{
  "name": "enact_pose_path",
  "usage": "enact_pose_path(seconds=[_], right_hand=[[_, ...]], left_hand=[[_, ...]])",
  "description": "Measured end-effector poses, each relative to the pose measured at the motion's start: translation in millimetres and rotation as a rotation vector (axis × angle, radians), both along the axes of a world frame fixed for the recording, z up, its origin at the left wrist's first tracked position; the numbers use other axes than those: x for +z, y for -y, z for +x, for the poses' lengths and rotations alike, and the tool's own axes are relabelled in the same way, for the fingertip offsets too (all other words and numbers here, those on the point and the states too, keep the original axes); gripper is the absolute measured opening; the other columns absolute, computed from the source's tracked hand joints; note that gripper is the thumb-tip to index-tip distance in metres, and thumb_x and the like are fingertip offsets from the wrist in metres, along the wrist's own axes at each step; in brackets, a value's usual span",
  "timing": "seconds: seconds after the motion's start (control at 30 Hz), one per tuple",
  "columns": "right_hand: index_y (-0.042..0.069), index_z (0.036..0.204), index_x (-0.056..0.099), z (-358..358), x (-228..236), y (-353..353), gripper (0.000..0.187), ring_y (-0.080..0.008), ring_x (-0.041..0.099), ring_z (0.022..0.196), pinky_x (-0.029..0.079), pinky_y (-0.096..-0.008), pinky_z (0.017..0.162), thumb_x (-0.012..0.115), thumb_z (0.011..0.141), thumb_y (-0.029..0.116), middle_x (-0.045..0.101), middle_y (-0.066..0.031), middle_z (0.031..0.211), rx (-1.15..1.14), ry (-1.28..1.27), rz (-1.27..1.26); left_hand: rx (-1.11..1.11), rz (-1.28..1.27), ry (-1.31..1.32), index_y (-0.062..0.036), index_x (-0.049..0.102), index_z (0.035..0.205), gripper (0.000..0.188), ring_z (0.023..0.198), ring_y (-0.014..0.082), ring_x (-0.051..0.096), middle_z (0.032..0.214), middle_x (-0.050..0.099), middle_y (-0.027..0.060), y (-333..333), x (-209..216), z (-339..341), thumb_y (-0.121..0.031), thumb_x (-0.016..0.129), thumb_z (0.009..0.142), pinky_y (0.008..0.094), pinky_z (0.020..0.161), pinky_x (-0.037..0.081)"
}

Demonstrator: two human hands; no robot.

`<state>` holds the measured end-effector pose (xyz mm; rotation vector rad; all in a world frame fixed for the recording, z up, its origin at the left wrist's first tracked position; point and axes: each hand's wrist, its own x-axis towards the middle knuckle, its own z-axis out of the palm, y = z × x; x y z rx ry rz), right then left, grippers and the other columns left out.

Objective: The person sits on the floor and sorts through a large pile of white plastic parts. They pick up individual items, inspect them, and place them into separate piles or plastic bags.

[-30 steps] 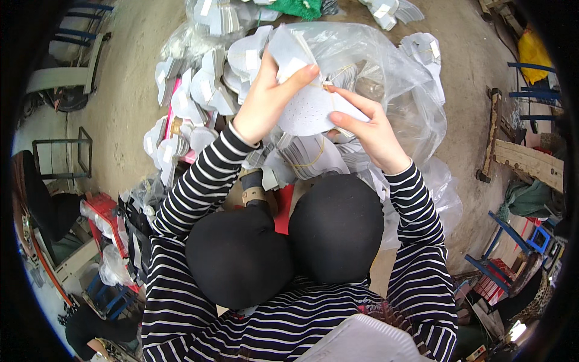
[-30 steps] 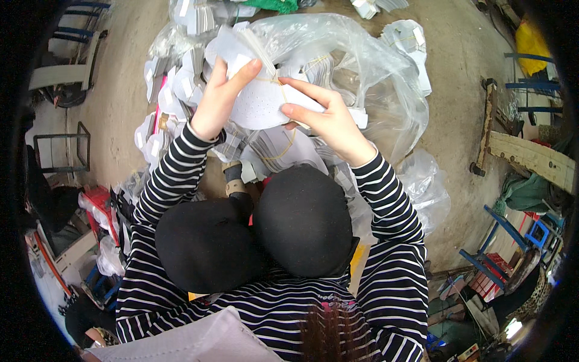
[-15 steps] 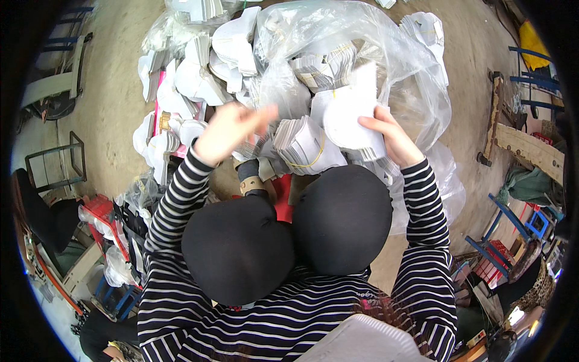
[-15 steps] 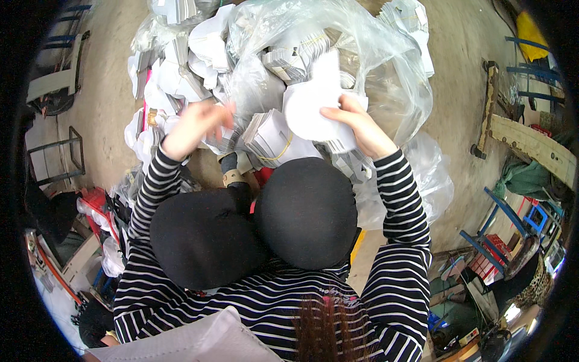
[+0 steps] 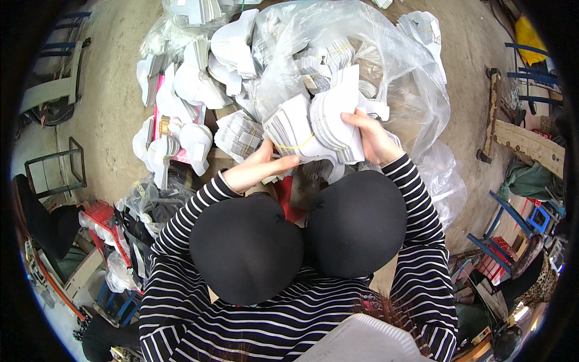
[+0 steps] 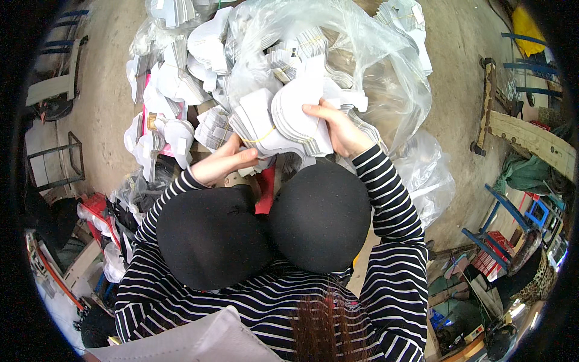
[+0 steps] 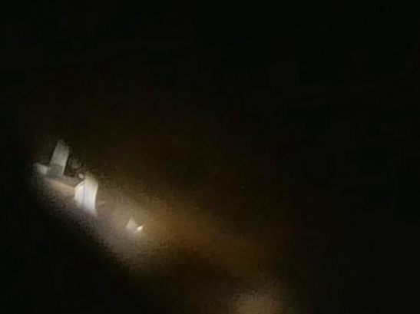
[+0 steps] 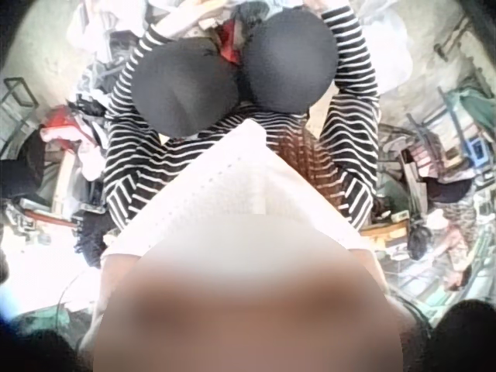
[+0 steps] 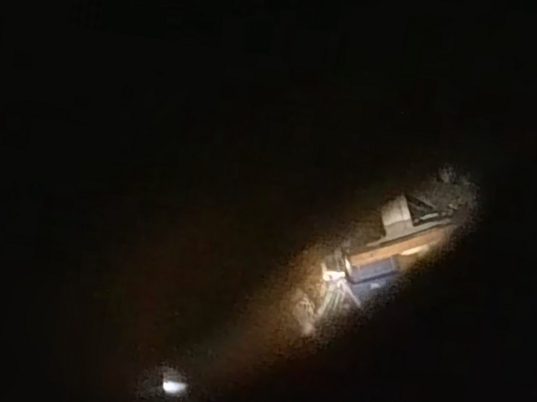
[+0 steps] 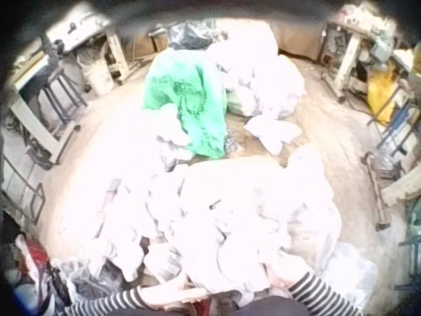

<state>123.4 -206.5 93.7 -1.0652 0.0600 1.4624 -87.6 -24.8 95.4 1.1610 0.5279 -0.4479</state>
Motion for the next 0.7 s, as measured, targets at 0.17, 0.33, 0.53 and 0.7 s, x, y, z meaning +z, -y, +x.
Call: enact_pose_path(seconds=[0.17,0.33,0.53,0.7], right_hand=[[-0.007,0.134,0.045,16.0,50.3,-18.3,0.055,-0.022,0.055,0.121,0.043,-0.0371,0.105,0.064,0.093,0.022,0.057,-0.0161,0.129,-0.078,0.181,0.042],[-0.008,0.134,0.046,12.7,95.7,-35.2,0.058,-0.0209,0.055,0.12,0.043,-0.0357,0.104,0.067,0.092,0.025,0.058,-0.0154,0.128,-0.213,0.29,0.143],[-0.003,0.129,0.055,12.2,87.0,-41.2,0.057,-0.018,0.056,0.115,0.043,-0.0313,0.099,0.075,0.087,0.029,0.061,-0.0128,0.124,-0.119,0.628,0.038],[-0.002,0.117,0.067,1.5,51.9,-46.3,0.062,-0.0298,0.042,0.127,0.038,-0.0389,0.105,0.082,0.076,0.042,0.044,-0.0166,0.131,0.003,1.012,-0.007]], left_hand=[[0.061,0.282,0.234,0.0036,0.006,0.155,0.098,0.141,0.0234,0.034,0.154,0.03,0.0176,-23.0,45.7,31.7,-0.039,0.07,0.093,0.0358,0.113,0.033],[0.439,-0.162,0.37,-0.0101,0.02,0.148,0.083,0.137,0.0292,0.039,0.148,0.037,0.0153,-33.0,62.0,67.5,-0.042,0.071,0.09,0.0503,0.106,0.041],[0.531,-0.182,0.32,-0.0217,0.015,0.151,0.078,0.136,0.0308,0.04,0.148,0.038,0.0108,-23.5,14.6,87.0,-0.039,0.063,0.093,0.0601,0.1,0.042],[0.613,-0.295,0.246,-0.0173,0.023,0.153,0.069,0.136,0.025,0.044,0.146,0.045,0.0079,-15.5,-30.5,88.7,-0.042,0.054,0.096,0.048,0.106,0.042]])
